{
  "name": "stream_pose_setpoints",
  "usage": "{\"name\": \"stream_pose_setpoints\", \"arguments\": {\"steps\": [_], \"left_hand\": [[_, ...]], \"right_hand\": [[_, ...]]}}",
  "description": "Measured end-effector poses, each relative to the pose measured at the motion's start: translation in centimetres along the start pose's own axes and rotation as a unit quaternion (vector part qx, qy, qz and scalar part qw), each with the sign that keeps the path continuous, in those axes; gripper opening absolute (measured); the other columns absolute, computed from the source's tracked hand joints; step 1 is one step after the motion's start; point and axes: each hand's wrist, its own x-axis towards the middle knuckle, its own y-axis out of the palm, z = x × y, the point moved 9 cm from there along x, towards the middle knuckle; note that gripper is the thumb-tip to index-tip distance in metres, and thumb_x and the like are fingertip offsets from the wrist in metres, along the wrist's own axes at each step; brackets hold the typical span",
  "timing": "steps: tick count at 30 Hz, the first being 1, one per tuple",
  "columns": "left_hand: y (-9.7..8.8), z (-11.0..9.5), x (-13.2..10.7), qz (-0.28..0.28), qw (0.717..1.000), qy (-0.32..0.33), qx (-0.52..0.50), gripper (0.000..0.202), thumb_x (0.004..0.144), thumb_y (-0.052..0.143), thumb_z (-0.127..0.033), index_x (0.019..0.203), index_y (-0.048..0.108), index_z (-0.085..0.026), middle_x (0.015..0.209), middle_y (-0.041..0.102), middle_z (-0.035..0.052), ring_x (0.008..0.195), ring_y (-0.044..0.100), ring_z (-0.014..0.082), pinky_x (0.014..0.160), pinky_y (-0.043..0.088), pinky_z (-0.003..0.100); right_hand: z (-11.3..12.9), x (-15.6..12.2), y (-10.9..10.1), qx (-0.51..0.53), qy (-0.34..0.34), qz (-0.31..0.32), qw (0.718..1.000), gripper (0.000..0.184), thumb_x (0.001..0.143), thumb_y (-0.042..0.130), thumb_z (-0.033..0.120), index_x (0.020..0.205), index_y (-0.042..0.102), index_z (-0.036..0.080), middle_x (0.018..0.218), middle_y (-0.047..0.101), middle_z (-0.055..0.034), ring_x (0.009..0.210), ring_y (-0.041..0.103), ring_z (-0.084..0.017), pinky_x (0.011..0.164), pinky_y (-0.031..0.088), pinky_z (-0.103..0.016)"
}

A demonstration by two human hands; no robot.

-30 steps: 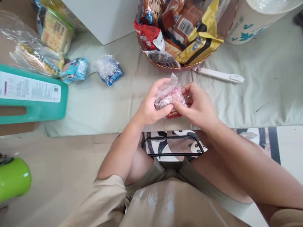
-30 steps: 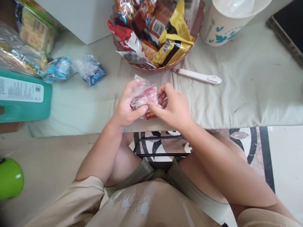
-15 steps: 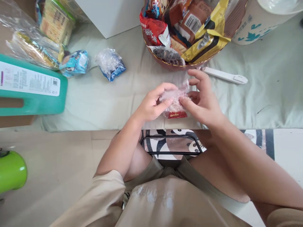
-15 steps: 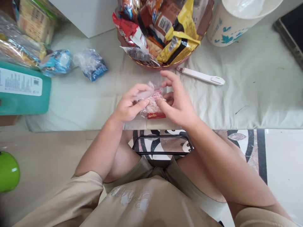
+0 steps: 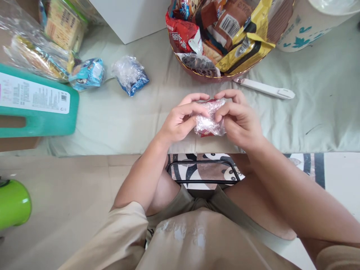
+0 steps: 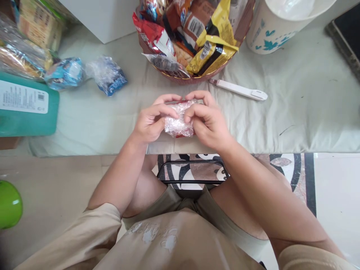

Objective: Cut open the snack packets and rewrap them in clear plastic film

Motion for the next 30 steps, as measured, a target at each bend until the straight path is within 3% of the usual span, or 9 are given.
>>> {"name": "stream_pose_setpoints", "arguments": {"steps": [6,10,12,15,19,22,24,27,30], "left_hand": [[0.2,0.6,-0.1,0.020,0.998,-0.061,-0.017,0.041,0.099,0.052,-0.060,0.093,0.079,-0.029,0.137,0.065,0.0073,0.134,0.062,0.0313,0.116,0.053,0.055],[-0.3,0.6,-0.2,-0.018,0.995,-0.066,0.067,0.022,0.094,0.062,-0.038,0.090,0.078,-0.024,0.131,0.066,0.0091,0.126,0.065,0.0287,0.107,0.058,0.049],[-0.7,0.4,-0.3,-0.046,0.990,-0.059,0.119,0.011,0.088,0.067,-0.025,0.091,0.077,-0.023,0.130,0.065,0.0084,0.124,0.065,0.0270,0.105,0.059,0.047],[-1.3,0.0,-0.5,-0.082,0.980,-0.039,0.175,0.013,0.082,0.070,-0.017,0.092,0.073,-0.023,0.128,0.063,0.0074,0.126,0.063,0.0257,0.109,0.056,0.046],[-1.9,-0.3,-0.6,-0.105,0.971,-0.033,0.214,0.015,0.078,0.075,-0.016,0.088,0.065,-0.023,0.123,0.062,0.0074,0.125,0.062,0.0266,0.109,0.056,0.047],[-1.9,-0.2,-0.6,-0.103,0.966,-0.036,0.233,0.017,0.078,0.074,-0.015,0.087,0.061,-0.023,0.124,0.061,0.0072,0.125,0.061,0.0260,0.108,0.056,0.046],[-1.8,-0.4,-0.6,-0.108,0.966,-0.027,0.235,0.020,0.078,0.074,-0.015,0.090,0.060,-0.024,0.124,0.060,0.0074,0.123,0.061,0.0257,0.107,0.056,0.045],[-1.9,-0.4,-0.7,-0.120,0.963,-0.016,0.240,0.030,0.077,0.074,-0.014,0.098,0.056,-0.025,0.123,0.061,0.0066,0.122,0.062,0.0257,0.107,0.055,0.046],[-1.9,-0.3,-0.8,-0.117,0.962,-0.019,0.245,0.035,0.077,0.075,-0.014,0.102,0.054,-0.026,0.123,0.062,0.0056,0.123,0.062,0.0260,0.108,0.053,0.046]], "right_hand": [[-0.6,0.1,-0.2,-0.006,0.033,-0.014,0.999,0.022,0.086,0.059,0.023,0.066,0.067,0.025,0.123,0.063,-0.0078,0.128,0.058,-0.030,0.114,0.046,-0.055],[-0.3,0.2,-0.5,-0.004,0.037,-0.007,0.999,0.020,0.088,0.057,0.026,0.071,0.068,0.024,0.124,0.063,-0.0088,0.126,0.060,-0.031,0.113,0.047,-0.055],[0.0,0.3,-1.7,-0.020,0.027,-0.033,0.999,0.014,0.088,0.058,0.027,0.077,0.066,0.025,0.121,0.063,-0.0101,0.121,0.062,-0.031,0.111,0.047,-0.056],[-0.6,0.4,-4.9,-0.116,0.034,-0.112,0.986,0.004,0.085,0.062,0.024,0.089,0.064,0.025,0.110,0.064,-0.0123,0.114,0.061,-0.033,0.108,0.046,-0.058],[-3.3,0.4,-8.3,-0.270,0.095,-0.165,0.944,0.029,0.079,0.067,0.019,0.108,0.067,0.023,0.118,0.065,-0.0177,0.118,0.057,-0.038,0.108,0.040,-0.061],[-5.4,0.3,-9.2,-0.315,0.145,-0.139,0.927,0.025,0.081,0.072,0.025,0.105,0.071,0.022,0.124,0.066,-0.0222,0.121,0.055,-0.042,0.106,0.039,-0.061],[-5.6,0.3,-9.2,-0.321,0.134,-0.105,0.932,0.014,0.081,0.072,0.028,0.095,0.072,0.022,0.120,0.067,-0.0223,0.118,0.057,-0.042,0.104,0.041,-0.061],[-4.2,-0.2,-8.5,-0.302,0.087,-0.047,0.948,0.007,0.081,0.070,0.028,0.088,0.072,0.025,0.109,0.069,-0.0162,0.107,0.061,-0.037,0.100,0.046,-0.057],[-2.4,-1.1,-7.2,-0.216,0.095,-0.006,0.972,0.008,0.084,0.068,0.034,0.088,0.070,0.027,0.085,0.068,-0.0077,0.079,0.062,-0.027,0.079,0.050,-0.046]]}}
